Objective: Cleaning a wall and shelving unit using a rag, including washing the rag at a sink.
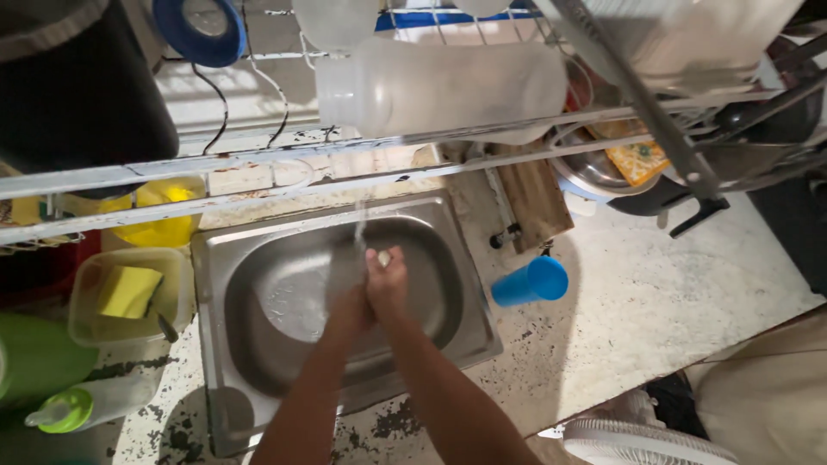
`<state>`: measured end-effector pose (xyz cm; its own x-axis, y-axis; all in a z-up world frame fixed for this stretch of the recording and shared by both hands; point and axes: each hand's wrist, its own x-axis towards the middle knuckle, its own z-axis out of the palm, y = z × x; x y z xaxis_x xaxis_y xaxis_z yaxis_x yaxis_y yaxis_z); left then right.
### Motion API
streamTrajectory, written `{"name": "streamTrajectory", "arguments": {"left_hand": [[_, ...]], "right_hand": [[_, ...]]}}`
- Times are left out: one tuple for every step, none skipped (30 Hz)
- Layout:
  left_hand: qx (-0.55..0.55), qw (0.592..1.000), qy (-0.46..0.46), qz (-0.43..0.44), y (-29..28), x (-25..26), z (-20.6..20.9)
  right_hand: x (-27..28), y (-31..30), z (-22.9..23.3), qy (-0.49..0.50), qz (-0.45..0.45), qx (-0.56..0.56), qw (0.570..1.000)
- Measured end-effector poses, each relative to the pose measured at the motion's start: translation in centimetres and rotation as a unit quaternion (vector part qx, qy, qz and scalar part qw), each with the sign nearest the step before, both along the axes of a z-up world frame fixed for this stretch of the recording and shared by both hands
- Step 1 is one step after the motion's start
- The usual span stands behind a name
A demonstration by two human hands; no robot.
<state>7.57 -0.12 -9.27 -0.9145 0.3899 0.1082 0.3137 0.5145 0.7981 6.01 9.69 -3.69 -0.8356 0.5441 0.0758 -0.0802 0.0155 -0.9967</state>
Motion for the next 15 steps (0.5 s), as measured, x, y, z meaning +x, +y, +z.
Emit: {"name": "streamTrajectory", "arguments": {"left_hand": [[0.006, 0.999, -0.030, -0.014, 0.3, 0.6, -0.1], [0.007, 0.999, -0.029, -0.013, 0.4, 1.1, -0.4], [-0.033, 0.999, 0.002, -0.031, 0.5, 1.5, -0.8], [-0.074, 0.995, 0.033, -0.049, 0.6, 2.1, -1.2], [-0.074, 0.996, 0.033, -0.048, 1.0, 2.7, -2.0], [-0.002, 0.999, -0.008, -0.031, 1.3, 2.8, -2.8], [0.070, 0.996, -0.048, -0.015, 1.5, 2.8, -3.5], [0.069, 0.996, -0.045, -0.014, 1.9, 2.3, -3.7], [0.043, 0.997, -0.057, 0.012, 2.3, 1.8, -3.9], [0.016, 0.996, -0.074, 0.037, 2.6, 2.1, -4.3], [0.014, 0.996, -0.078, 0.037, 2.6, 1.9, -1.9], [-0.050, 0.986, -0.126, 0.096, 2.6, 1.1, 0.6], [-0.112, 0.966, -0.171, 0.156, 2.6, 0.3, 3.2], [-0.111, 0.966, -0.170, 0.158, 2.0, 0.3, 4.4], [-0.049, 0.972, -0.164, 0.161, 1.5, 0.3, 5.6]], "right_hand": [[0.8, 0.2, 1.7, -0.062, -0.002, 0.035, 0.997], [0.9, 0.6, 0.7, -0.061, 0.000, 0.036, 0.997], [1.1, 0.9, -0.3, -0.097, 0.006, 0.051, 0.994], [1.4, 1.2, -1.3, -0.134, 0.013, 0.066, 0.989], [1.5, 1.4, -2.3, -0.134, 0.014, 0.067, 0.989], [1.1, 1.6, -3.3, -0.092, 0.023, 0.078, 0.992], [0.7, 1.7, -4.2, -0.050, 0.032, 0.089, 0.994], [-0.4, 1.7, -2.8, -0.048, 0.033, 0.088, 0.994], [-1.5, 1.7, -1.5, -0.033, 0.067, 0.066, 0.995], [-1.8, 1.7, -0.5, -0.024, 0.100, 0.044, 0.994], [-2.9, 2.2, 2.3, -0.027, 0.101, 0.042, 0.994], [-4.7, 2.8, 5.4, 0.055, 0.100, 0.115, 0.987], [-6.4, 3.3, 8.5, 0.137, 0.099, 0.186, 0.968], [-7.7, 3.2, 11.6, 0.139, 0.101, 0.186, 0.967], [-8.9, 3.2, 14.6, 0.139, 0.107, 0.184, 0.967]]}}
